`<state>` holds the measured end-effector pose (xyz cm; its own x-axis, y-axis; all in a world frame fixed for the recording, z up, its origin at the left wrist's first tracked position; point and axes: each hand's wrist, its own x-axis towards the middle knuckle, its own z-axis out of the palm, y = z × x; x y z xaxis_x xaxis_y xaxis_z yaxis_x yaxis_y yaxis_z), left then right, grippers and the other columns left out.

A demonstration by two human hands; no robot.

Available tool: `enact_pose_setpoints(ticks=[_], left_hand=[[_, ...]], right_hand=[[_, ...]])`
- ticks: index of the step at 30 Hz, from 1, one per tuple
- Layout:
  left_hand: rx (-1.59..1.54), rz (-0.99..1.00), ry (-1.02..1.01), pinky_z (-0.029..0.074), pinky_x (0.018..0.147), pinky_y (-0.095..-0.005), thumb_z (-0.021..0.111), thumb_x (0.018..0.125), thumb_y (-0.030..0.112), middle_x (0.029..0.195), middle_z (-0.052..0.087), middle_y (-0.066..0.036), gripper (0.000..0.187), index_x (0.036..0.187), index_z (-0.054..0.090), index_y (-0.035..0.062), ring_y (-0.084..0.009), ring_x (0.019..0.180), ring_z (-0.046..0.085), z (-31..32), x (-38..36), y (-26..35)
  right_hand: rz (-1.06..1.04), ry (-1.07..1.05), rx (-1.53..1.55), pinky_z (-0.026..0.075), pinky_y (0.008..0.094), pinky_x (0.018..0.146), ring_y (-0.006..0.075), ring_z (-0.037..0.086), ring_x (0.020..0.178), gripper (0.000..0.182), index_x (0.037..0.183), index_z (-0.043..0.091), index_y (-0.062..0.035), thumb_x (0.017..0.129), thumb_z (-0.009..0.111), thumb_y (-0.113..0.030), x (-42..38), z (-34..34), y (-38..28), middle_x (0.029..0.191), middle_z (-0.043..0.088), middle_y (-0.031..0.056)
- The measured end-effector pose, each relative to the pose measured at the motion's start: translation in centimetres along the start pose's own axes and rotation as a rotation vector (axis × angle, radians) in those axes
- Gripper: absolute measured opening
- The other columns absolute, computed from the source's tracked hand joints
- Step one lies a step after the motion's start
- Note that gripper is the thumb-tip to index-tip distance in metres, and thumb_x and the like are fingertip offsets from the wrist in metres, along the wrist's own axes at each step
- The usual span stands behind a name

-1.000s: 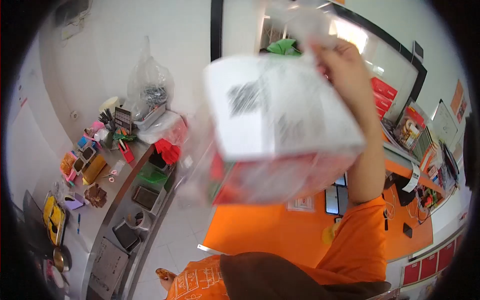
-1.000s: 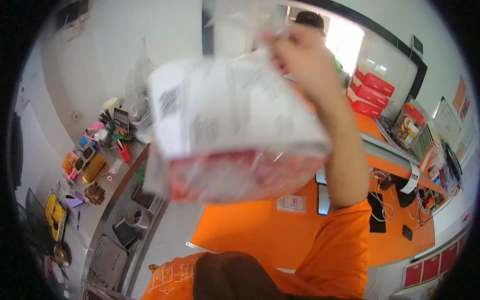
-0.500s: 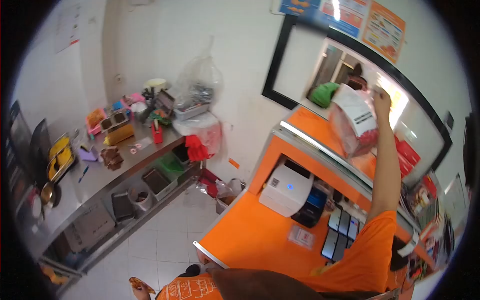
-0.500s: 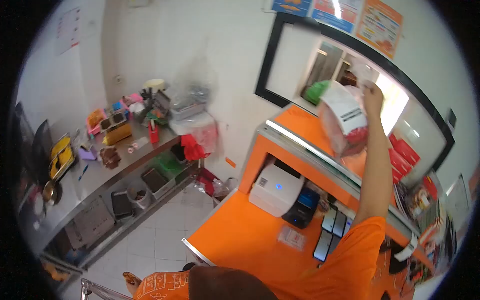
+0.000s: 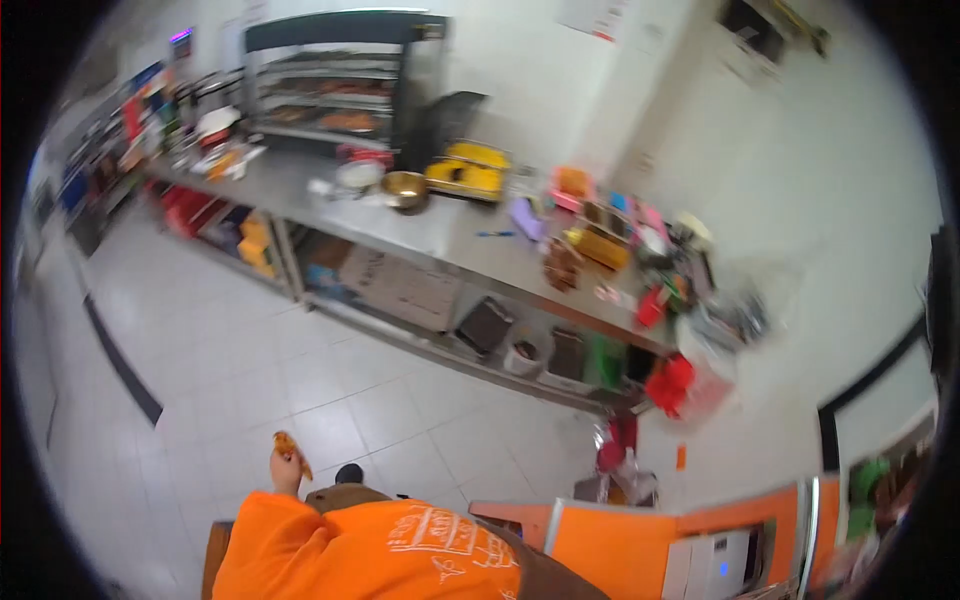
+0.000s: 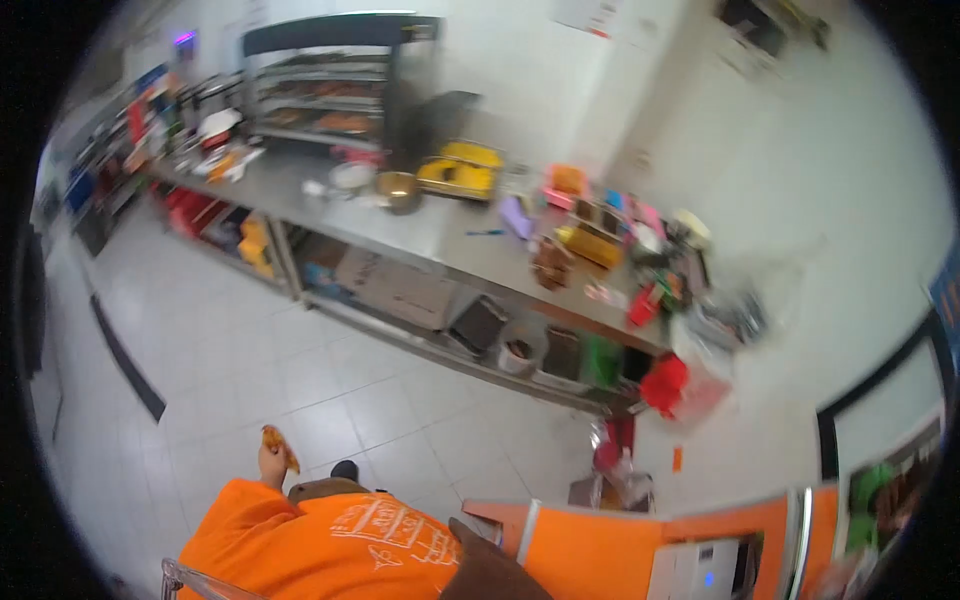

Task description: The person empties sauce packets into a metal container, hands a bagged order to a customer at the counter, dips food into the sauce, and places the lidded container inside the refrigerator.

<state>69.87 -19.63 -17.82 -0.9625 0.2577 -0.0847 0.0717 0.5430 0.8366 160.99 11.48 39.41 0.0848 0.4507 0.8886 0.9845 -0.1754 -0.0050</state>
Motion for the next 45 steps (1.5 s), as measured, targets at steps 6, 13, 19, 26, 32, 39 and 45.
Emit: enact_pose_setpoints(ticks=[6, 13, 19, 26, 32, 39, 45], left_hand=[[0.119, -0.097, 0.187, 0.047, 0.069, -0.0415, 0.062, 0.077, 0.022, 0.083, 0.061, -0.018, 0.026, 0.090, 0.057, 0.0007, -0.0357, 0.080, 0.059, -1.2, 5.2, -5.8], [-0.058, -0.021, 0.162, 0.047, 0.076, -0.0390, 0.065, 0.077, 0.025, 0.091, 0.061, -0.018, 0.037, 0.100, 0.051, 0.0003, -0.0326, 0.086, 0.060, -6.4, 14.6, -6.9], [-0.252, 0.041, 0.283, 0.048, 0.070, -0.0328, 0.067, 0.079, 0.025, 0.099, 0.059, -0.013, 0.048, 0.113, 0.042, 0.0019, -0.0223, 0.086, 0.060, -12.3, 23.7, -1.2], [-0.327, 0.254, -0.111, 0.043, 0.064, -0.0269, 0.064, 0.081, 0.030, 0.078, 0.062, -0.005, 0.030, 0.092, 0.060, 0.0024, -0.0123, 0.069, 0.053, -18.1, 36.9, 11.9], [-0.313, 0.397, -0.299, 0.043, 0.067, -0.0288, 0.063, 0.082, 0.033, 0.080, 0.061, -0.008, 0.034, 0.095, 0.060, 0.0023, -0.0161, 0.071, 0.054, -20.5, 50.6, 15.8], [-0.308, 0.273, 0.011, 0.044, 0.071, -0.0273, 0.058, 0.086, 0.026, 0.093, 0.054, -0.008, 0.028, 0.102, 0.059, 0.0029, -0.0173, 0.085, 0.054, -25.8, 65.8, 14.4], [-0.892, 0.013, 0.074, 0.045, 0.080, -0.0282, 0.058, 0.088, 0.020, 0.105, 0.057, -0.009, 0.036, 0.115, 0.045, -0.0002, -0.0127, 0.099, 0.053, -31.0, 76.3, 11.9]], right_hand=[[-0.306, -1.010, 0.590, 0.042, 0.0357, 0.088, 0.0258, 0.054, 0.103, 0.046, 0.118, 0.049, 0.0007, 0.081, 0.061, -0.023, -12.7, 0.5, -30.5, 0.110, 0.057, 0.0178], [-0.545, -2.211, 1.086, 0.041, 0.0370, 0.093, 0.0268, 0.051, 0.111, 0.059, 0.131, 0.037, -0.0009, 0.084, 0.062, -0.029, -31.8, 0.9, -68.7, 0.115, 0.054, 0.0203], [-1.219, -1.736, 1.159, 0.042, 0.0293, 0.088, 0.0187, 0.055, 0.102, 0.044, 0.124, 0.047, -0.0039, 0.087, 0.057, -0.023, -44.0, -3.9, -92.3, 0.109, 0.059, 0.0102], [-0.854, -1.754, 1.729, 0.045, 0.0314, 0.084, 0.0210, 0.056, 0.098, 0.040, 0.119, 0.052, -0.0048, 0.081, 0.063, -0.012, -45.8, -5.6, -112.5, 0.111, 0.055, 0.0105], [-0.759, -2.138, 2.103, 0.046, 0.0273, 0.080, 0.0156, 0.055, 0.095, 0.040, 0.119, 0.049, -0.0018, 0.081, 0.061, -0.003, -49.1, -8.8, -133.3, 0.115, 0.050, 0.0083], [-0.832, -2.152, 2.109, 0.049, 0.0234, 0.069, 0.0110, 0.053, 0.090, 0.019, 0.103, 0.055, 0.0011, 0.084, 0.055, -0.003, -50.6, -14.8, -154.4, 0.095, 0.052, 0.0046], [-0.988, -2.075, 2.091, 0.045, 0.0191, 0.066, 0.0070, 0.054, 0.078, 0.013, 0.096, 0.055, 0.0008, 0.086, 0.057, -0.006, -52.9, -21.5, -168.6, 0.088, 0.054, 0.0028]])
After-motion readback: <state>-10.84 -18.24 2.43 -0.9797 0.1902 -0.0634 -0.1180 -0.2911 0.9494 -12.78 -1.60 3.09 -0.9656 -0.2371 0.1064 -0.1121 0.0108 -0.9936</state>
